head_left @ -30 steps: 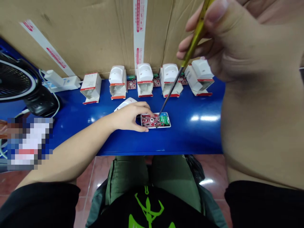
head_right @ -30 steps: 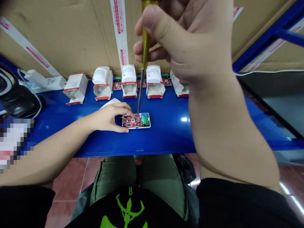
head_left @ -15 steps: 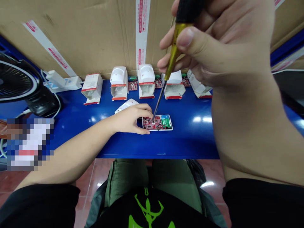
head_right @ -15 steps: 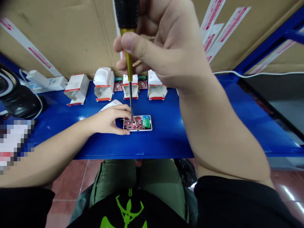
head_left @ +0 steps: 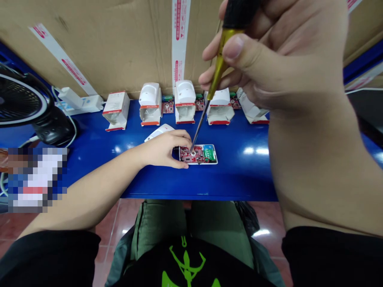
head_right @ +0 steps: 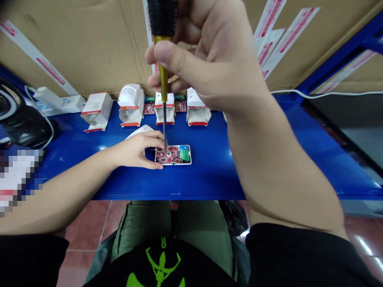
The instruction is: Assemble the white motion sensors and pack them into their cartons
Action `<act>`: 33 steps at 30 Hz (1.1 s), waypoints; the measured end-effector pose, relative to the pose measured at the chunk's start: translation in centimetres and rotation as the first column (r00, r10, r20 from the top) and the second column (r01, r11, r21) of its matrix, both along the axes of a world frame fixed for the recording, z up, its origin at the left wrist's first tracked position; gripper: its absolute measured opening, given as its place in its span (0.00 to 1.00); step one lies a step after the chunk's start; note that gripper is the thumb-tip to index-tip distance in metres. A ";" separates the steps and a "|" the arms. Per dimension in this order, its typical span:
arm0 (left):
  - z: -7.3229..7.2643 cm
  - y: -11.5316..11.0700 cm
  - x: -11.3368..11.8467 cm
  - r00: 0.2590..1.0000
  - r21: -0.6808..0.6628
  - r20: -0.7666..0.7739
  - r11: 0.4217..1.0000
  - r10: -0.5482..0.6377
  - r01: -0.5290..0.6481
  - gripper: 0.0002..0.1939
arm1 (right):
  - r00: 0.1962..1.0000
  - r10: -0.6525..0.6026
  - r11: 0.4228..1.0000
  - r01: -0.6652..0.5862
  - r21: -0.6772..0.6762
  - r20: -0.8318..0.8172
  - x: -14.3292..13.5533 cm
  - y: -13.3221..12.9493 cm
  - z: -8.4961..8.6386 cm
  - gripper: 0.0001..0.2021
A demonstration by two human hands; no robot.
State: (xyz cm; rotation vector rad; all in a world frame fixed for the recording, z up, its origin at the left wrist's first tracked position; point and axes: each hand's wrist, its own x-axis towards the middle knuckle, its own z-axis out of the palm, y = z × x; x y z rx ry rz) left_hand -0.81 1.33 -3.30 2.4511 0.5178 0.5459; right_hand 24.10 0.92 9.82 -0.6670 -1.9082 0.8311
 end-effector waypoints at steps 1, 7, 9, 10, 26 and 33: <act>0.0 0.0 0.0 1.000 0.000 -0.003 1.000 0.003 -0.003 0.15 | 1.000 -0.009 1.000 0.009 -0.002 -0.002 0.0 0.0 0.0 0.15; 0.0 0.0 -0.1 1.000 -0.012 -0.003 1.000 0.007 -0.007 0.15 | 1.000 -0.010 1.000 0.010 -0.008 -0.004 -0.1 -0.1 -0.1 0.15; 0.0 0.0 0.0 1.000 -0.022 -0.011 1.000 0.019 -0.020 0.16 | 1.000 0.005 1.000 -0.005 0.012 -0.018 0.1 -0.1 -0.2 0.15; 0.0 0.0 0.0 1.000 -0.030 -0.012 0.999 0.025 -0.025 0.16 | 1.000 0.010 1.000 -0.010 0.023 -0.021 0.1 -0.1 -0.2 0.14; 0.1 0.0 0.0 1.000 -0.050 -0.015 0.998 0.027 -0.028 0.16 | 0.996 0.039 0.999 -0.041 -0.021 -0.079 0.3 -0.1 -0.3 0.16; 0.1 0.0 0.0 1.000 -0.022 0.000 1.000 0.010 -0.010 0.16 | 0.995 0.063 0.998 -0.064 -0.011 -0.077 0.8 0.3 -0.1 0.15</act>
